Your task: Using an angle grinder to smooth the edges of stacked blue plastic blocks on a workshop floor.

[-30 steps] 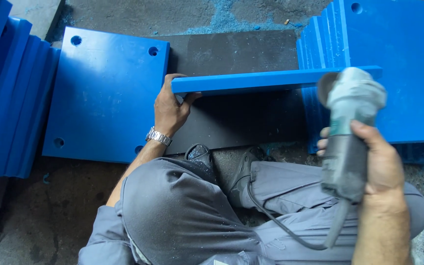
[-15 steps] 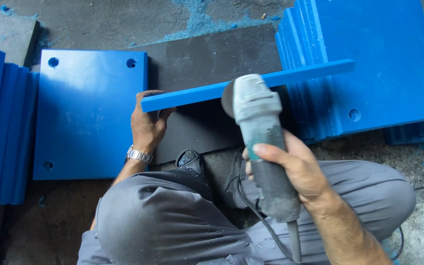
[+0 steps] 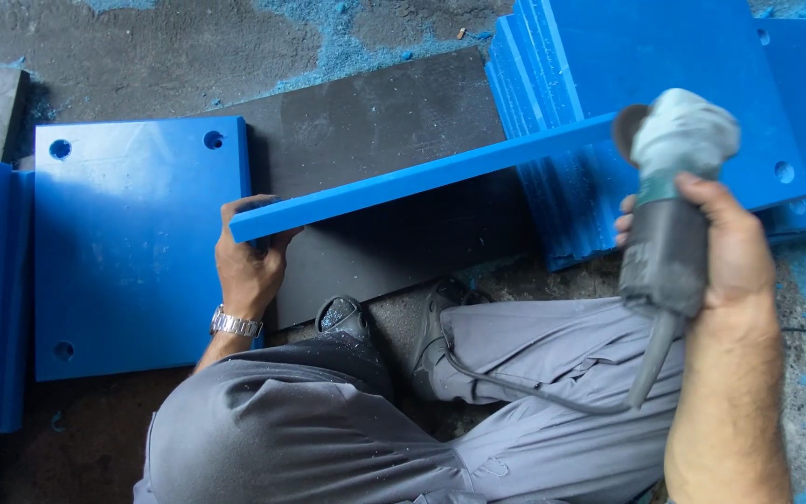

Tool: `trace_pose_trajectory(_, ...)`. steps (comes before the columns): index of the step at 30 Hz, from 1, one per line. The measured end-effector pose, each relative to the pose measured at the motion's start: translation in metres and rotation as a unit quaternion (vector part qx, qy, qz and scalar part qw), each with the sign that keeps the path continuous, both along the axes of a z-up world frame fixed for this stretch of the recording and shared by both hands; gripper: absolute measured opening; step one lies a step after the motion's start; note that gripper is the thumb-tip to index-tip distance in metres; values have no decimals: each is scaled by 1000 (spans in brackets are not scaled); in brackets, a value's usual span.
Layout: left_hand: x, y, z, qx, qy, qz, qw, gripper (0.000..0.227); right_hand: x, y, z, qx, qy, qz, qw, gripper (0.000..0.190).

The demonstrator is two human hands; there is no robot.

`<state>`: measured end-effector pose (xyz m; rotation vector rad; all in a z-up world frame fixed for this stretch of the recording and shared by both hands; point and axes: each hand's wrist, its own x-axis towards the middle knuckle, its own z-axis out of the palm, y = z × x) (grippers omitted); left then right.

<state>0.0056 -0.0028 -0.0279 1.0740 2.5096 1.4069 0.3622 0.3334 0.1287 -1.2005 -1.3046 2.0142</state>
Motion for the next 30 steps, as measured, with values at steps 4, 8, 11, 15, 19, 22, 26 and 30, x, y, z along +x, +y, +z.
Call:
trace_pose_trajectory(4, 2, 0, 6, 9, -10, 4, 1000, 51, 23, 2, -1, 26, 31, -30, 999, 60)
trace_pose_trajectory(8, -2, -1, 8, 15, 18, 14, 1000, 52, 25, -13, 2, 30, 52, -38, 998, 63)
trace_pose_trajectory(11, -13, -2, 27, -5, 114, 38, 993, 61, 16, -22, 3, 0, 76, -14, 997, 61)
trace_pose_trajectory(15, -26, 10, 92, -148, 399, -28, 905, 54, 3, -30, 10, -24, 98, -12, 995, 57)
trace_pose_trajectory(19, -43, 58, 104, -273, 321, -138, 897, 54, 5, -30, 10, -22, 103, -28, 994, 55)
trace_pose_trajectory(22, -29, 128, 106, -304, 308, -223, 873, 51, 8, -33, 13, -18, 103, -41, 994, 55)
trace_pose_trajectory(26, 16, 237, 84, -281, 296, -264, 874, 55, 8, -35, 15, -25, 91, -43, 995, 59)
trace_pose_trajectory(30, 66, 341, 42, -185, 269, -233, 916, 34, 9, -35, 16, -20, 98, -54, 993, 61)
